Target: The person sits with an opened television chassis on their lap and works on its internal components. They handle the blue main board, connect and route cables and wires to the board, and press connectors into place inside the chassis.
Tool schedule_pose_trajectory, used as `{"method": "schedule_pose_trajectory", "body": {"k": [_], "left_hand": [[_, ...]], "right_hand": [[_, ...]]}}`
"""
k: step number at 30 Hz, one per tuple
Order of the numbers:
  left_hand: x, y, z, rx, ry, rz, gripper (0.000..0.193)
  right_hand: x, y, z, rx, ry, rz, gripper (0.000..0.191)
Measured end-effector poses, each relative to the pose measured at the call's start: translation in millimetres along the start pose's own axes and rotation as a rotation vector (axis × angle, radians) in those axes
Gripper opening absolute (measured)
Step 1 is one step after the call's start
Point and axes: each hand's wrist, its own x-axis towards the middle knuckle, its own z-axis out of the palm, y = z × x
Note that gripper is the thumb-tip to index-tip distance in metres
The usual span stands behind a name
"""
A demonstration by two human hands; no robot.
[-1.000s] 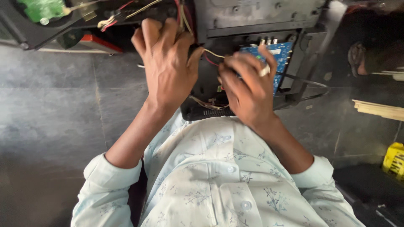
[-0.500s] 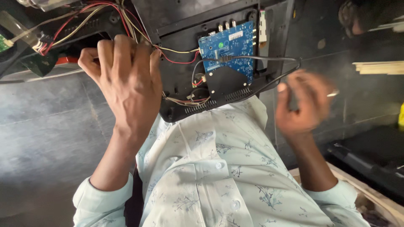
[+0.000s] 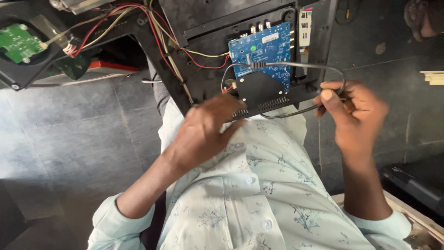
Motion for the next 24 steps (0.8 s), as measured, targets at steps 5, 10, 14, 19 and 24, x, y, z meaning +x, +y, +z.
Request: {"method": "schedule_pose_trajectory", "body": {"k": [5, 10, 14, 19, 24], "left_hand": [[-4, 14, 14, -0.092, -0.081, 0.108, 0.049], [-5, 25, 12, -0.272, -0.359, -0.084, 0.049], [-10, 30, 13, -0.281, -0.338, -0.088, 0.051], [-9, 25, 24, -0.243, -0.317, -0.096, 0.047], [-4, 22, 28, -0.287, -0.306, -0.081, 0.033]], "right_hand": [[4, -37, 23, 0.209, -0.035, 0.109, 0.013], [39, -47, 42, 0.592, -0.092, 0.211, 0.01], [62, -45, 50, 0.991, -0.235, 0.316, 0.013], [63, -40, 53, 1.072, -0.285, 0.351, 0.019], [62, -15, 38, 0.402, -0.108, -0.116, 0.034]]}}
